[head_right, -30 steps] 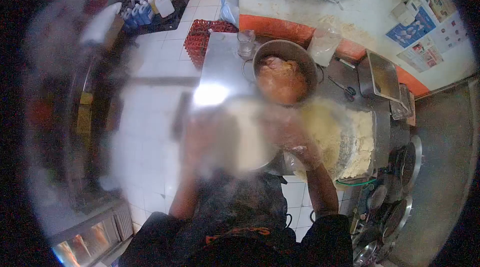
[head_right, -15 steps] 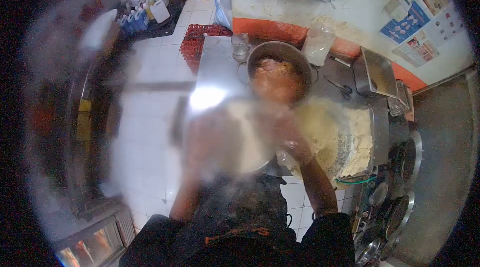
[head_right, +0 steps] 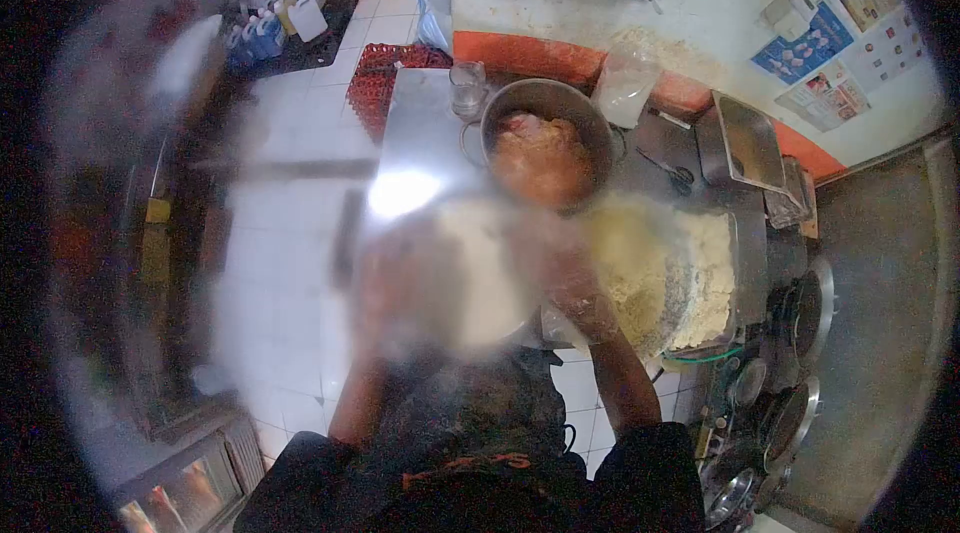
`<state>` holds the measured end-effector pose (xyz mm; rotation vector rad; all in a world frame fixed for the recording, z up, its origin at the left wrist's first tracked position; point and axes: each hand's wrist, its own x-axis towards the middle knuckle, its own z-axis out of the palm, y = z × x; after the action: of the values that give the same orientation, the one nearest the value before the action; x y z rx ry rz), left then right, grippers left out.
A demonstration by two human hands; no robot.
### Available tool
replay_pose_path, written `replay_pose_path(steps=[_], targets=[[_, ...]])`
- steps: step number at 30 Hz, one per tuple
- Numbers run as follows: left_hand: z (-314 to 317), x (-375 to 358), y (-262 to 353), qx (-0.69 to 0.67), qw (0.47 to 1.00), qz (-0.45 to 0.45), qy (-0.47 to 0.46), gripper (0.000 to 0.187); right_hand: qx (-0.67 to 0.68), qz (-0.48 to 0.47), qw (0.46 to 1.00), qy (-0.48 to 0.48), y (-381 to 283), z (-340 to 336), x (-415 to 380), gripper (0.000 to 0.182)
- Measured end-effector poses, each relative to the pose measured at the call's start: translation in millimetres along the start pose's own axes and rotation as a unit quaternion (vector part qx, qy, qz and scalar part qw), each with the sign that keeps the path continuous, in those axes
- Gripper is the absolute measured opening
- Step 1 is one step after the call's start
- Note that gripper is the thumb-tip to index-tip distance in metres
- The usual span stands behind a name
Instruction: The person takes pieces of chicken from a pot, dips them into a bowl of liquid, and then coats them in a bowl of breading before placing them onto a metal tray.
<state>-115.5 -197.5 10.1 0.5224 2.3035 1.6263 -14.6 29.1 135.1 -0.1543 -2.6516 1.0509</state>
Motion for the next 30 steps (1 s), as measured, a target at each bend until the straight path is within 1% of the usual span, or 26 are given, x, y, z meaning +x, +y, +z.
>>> replay_pose_path(steps=[1, 3, 4, 6, 9, 10, 11, 12, 13, 15, 17, 19, 20, 21, 22, 23, 25, 26, 28, 29, 30], targets=[[0, -1, -1, 0.001, 1.000, -0.002, 0.000, 0.030, -0.001, 0.001, 1.000, -0.001, 5, 2, -2, 0.017], [2, -3, -2, 0.001, 1.000, -0.005, -0.004, 0.030, -0.040, -0.001, 0.999, 0.036, 17, 8, -6, 0.017], [3, -2, -2, 0.002, 1.000, -0.005, -0.006, 0.030, -0.042, 0.001, 0.998, 0.038, 17, 7, -7, 0.017], [5, -5, -8, 0.007, 1.000, -0.003, -0.013, 0.030, 0.021, 0.098, 0.994, 0.041, 7, 9, -8, 0.017], [5, -6, -14, 0.029, 0.999, 0.006, -0.019, 0.031, 0.120, 0.240, 0.962, 0.050, -8, 11, -6, 0.017], [5, -6, -10, 0.036, 0.999, 0.008, -0.020, 0.031, 0.120, 0.242, 0.961, 0.052, -6, 12, -7, 0.017], [2, -9, -5, 0.037, 0.999, 0.009, -0.023, 0.031, 0.085, 0.158, 0.981, 0.071, -4, 12, -9, 0.017], [-7, -11, 27, 0.059, 0.998, 0.022, -0.007, 0.032, 0.048, 0.073, 0.992, 0.089, -1, 13, -9, 0.016], [-12, -10, 45, 0.080, 0.996, 0.037, 0.010, 0.033, 0.047, 0.073, 0.992, 0.093, 2, 15, -10, 0.016], [-10, -7, 31, 0.068, 0.996, 0.055, 0.011, 0.033, 0.150, 0.061, 0.985, 0.067, 8, 17, -13, 0.016], [-10, -5, 22, 0.053, 0.996, 0.075, 0.007, 0.033, 0.143, 0.084, 0.984, 0.063, 7, 21, -15, 0.017], [-15, -3, 45, 0.021, 0.999, -0.030, -0.002, 0.032, 0.130, 0.110, 0.983, 0.061, -2, 20, -14, 0.017], [-14, -6, 52, 0.007, 0.997, -0.073, 0.013, 0.031, 0.153, 0.150, 0.976, 0.036, -12, 15, -11, 0.026], [-12, -7, 47, 0.006, 0.997, -0.071, 0.007, 0.031, 0.177, 0.189, 0.966, 0.011, -18, 13, -9, 0.038], [-11, -6, 35, 0.000, 0.999, -0.041, 0.009, 0.030, 0.207, 0.210, 0.955, 0.037, -16, 17, -14, 0.015], [-11, -6, 18, -0.004, 1.000, -0.013, 0.012, 0.030, 0.207, 0.213, 0.954, 0.040, -8, 23, -19, 0.015], [-7, -4, 4, -0.001, 1.000, -0.019, 0.000, 0.030, 0.239, 0.164, 0.955, 0.056, 8, 34, -25, 0.016], [-10, -4, 29, -0.005, 1.000, -0.019, 0.006, 0.030, 0.239, 0.162, 0.956, 0.060, 8, 37, -24, 0.016], [-14, -3, 58, -0.007, 1.000, -0.020, 0.010, 0.030, 0.223, 0.203, 0.953, 0.033, 8, 44, -26, 0.018], [-15, -3, 65, 0.036, 0.999, -0.006, 0.010, 0.029, 0.225, 0.206, 0.952, 0.036, 17, 50, -29, 0.018], [-15, -2, 69, 0.079, 0.997, 0.008, 0.011, 0.029, 0.209, 0.166, 0.963, 0.038, 25, 54, -28, 0.019]])
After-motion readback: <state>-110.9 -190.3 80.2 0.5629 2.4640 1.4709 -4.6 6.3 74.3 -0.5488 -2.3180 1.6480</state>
